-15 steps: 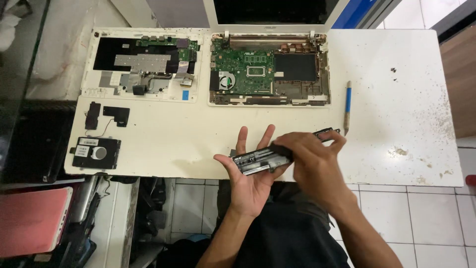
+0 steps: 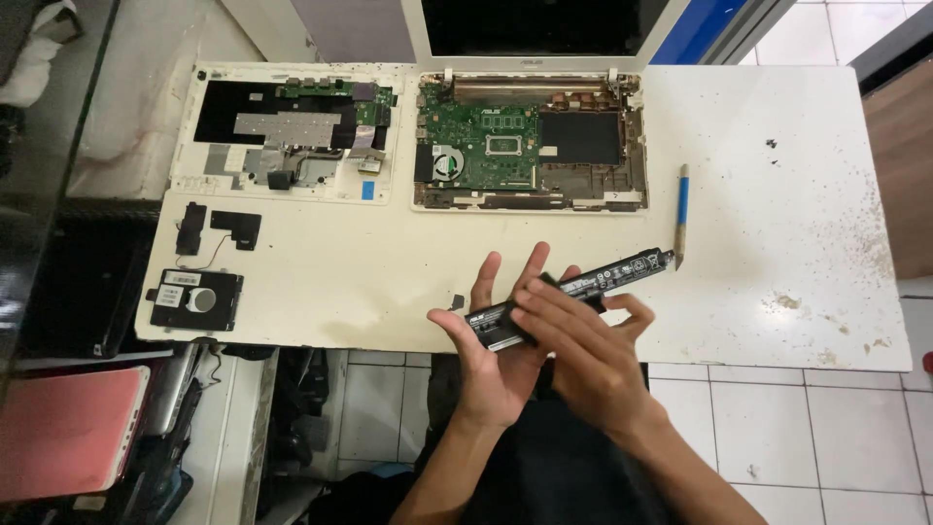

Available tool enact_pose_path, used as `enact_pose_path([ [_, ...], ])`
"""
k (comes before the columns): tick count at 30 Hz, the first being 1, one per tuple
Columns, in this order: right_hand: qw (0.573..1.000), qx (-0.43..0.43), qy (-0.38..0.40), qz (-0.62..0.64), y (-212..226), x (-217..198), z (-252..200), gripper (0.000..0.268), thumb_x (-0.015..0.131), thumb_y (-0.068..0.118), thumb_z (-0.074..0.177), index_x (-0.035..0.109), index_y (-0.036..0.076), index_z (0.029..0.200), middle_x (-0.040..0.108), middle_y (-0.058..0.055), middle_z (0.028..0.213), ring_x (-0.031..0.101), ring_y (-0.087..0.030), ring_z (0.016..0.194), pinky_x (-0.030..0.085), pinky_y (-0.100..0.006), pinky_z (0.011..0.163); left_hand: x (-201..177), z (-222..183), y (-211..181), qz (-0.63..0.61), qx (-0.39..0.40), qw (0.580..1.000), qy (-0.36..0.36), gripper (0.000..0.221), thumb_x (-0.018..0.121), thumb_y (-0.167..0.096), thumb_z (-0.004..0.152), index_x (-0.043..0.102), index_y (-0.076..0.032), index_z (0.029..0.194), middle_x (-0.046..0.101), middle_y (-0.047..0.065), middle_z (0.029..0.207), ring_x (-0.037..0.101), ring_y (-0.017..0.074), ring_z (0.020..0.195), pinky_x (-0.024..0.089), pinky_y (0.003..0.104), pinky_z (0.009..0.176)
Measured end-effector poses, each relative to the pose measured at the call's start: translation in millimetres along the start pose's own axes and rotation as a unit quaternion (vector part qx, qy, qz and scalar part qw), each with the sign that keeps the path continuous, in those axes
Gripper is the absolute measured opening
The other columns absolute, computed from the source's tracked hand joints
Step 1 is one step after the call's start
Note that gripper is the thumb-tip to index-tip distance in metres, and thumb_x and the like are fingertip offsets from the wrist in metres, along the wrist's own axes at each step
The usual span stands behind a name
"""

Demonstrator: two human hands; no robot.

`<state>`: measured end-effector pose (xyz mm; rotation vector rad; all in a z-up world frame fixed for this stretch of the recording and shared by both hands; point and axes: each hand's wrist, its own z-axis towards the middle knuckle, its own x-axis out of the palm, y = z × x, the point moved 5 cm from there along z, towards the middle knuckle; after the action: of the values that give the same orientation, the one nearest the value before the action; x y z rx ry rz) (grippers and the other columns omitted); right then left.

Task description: The person holds a disassembled laptop battery and wipes its casing with a black foam pad, turning it to clean different sides. They then set the battery on the bench and wipe the exposed motherboard and interior of the opened laptop with the same pad.

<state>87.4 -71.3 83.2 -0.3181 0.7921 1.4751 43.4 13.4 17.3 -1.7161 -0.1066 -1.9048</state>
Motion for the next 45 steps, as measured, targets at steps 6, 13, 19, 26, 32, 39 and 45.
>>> enact_pose_path([
  [6,0.992,0.061,-0.059,-0.098,-42,-21,-19,0.043,0.059,-0.024,0.096,0.077,0.009,0.116,0.076,-0.008,0.126,0.073,-0.021,0.119,0.022,-0.038,0.103,-1,-5,-24,-0.025,-0.004,1.000,-0.001,0.071,0.043,-0.075,0.095,0.044,-0.036,0.155,0.013,0.031,0.172,0.020,0.0573,0.155,0.038,0.064,0.117],
  [13,0.990,0.031,-0.124,-0.056,-10,-17,-32,0.034,0.049,-0.010,0.103,0.075,0.011,0.109,0.076,-0.006,0.120,0.073,-0.020,0.116,0.024,-0.036,0.105,-1,-12,-23,-0.038,-0.036,0.999,0.001,0.075,0.039,-0.074,0.095,0.045,-0.028,0.153,0.010,0.035,0.175,0.021,0.0598,0.156,0.052,0.054,0.109],
  [19,0.985,0.061,-0.137,-0.079,-45,-19,-50,0.039,0.056,-0.020,0.099,0.073,0.011,0.114,0.075,-0.007,0.124,0.073,-0.023,0.119,0.024,-0.038,0.108,6,-15,-31,0.010,-0.016,1.000,-0.004,0.073,0.040,-0.074,0.095,0.047,-0.024,0.149,0.015,0.036,0.170,0.024,0.0579,0.153,0.048,0.059,0.111],
  [26,0.990,0.063,-0.096,-0.081,-22,-10,-34,0.028,0.070,-0.010,0.095,0.077,0.014,0.108,0.079,-0.006,0.116,0.075,-0.019,0.112,0.024,-0.036,0.106,-9,-11,-16,0.046,-0.038,0.996,-0.059,0.060,0.046,-0.067,0.100,0.053,-0.026,0.143,0.026,0.035,0.167,0.041,0.0533,0.146,0.053,0.054,0.103],
  [32,0.997,0.042,0.061,0.027,23,4,6,0.023,0.055,0.000,0.098,0.069,0.005,0.116,0.072,-0.009,0.117,0.068,-0.024,0.104,0.037,-0.040,0.098,-12,-15,11,0.009,-0.062,0.996,-0.069,0.054,0.050,-0.060,0.103,0.049,-0.025,0.145,0.030,0.033,0.162,0.042,0.0545,0.141,0.030,0.060,0.121],
  [39,0.982,0.072,0.176,0.011,-19,-7,19,0.030,0.056,-0.006,0.086,0.068,0.013,0.106,0.074,-0.003,0.095,0.067,-0.021,0.081,0.039,-0.044,0.091,-23,-19,-8,0.014,-0.046,0.977,-0.207,0.059,0.043,-0.054,0.100,0.051,-0.019,0.147,0.038,0.016,0.169,0.054,0.0321,0.133,0.064,0.044,0.073],
  [45,0.937,0.252,0.229,0.077,-69,-39,13,0.032,0.048,0.003,0.090,0.075,0.013,0.103,0.080,-0.002,0.097,0.072,-0.024,0.087,0.048,-0.039,0.087,-28,-20,-31,0.004,-0.066,0.987,-0.143,0.045,0.050,-0.052,0.103,0.064,-0.020,0.131,0.031,0.021,0.172,0.034,0.0500,0.154,0.063,0.049,0.082],
])
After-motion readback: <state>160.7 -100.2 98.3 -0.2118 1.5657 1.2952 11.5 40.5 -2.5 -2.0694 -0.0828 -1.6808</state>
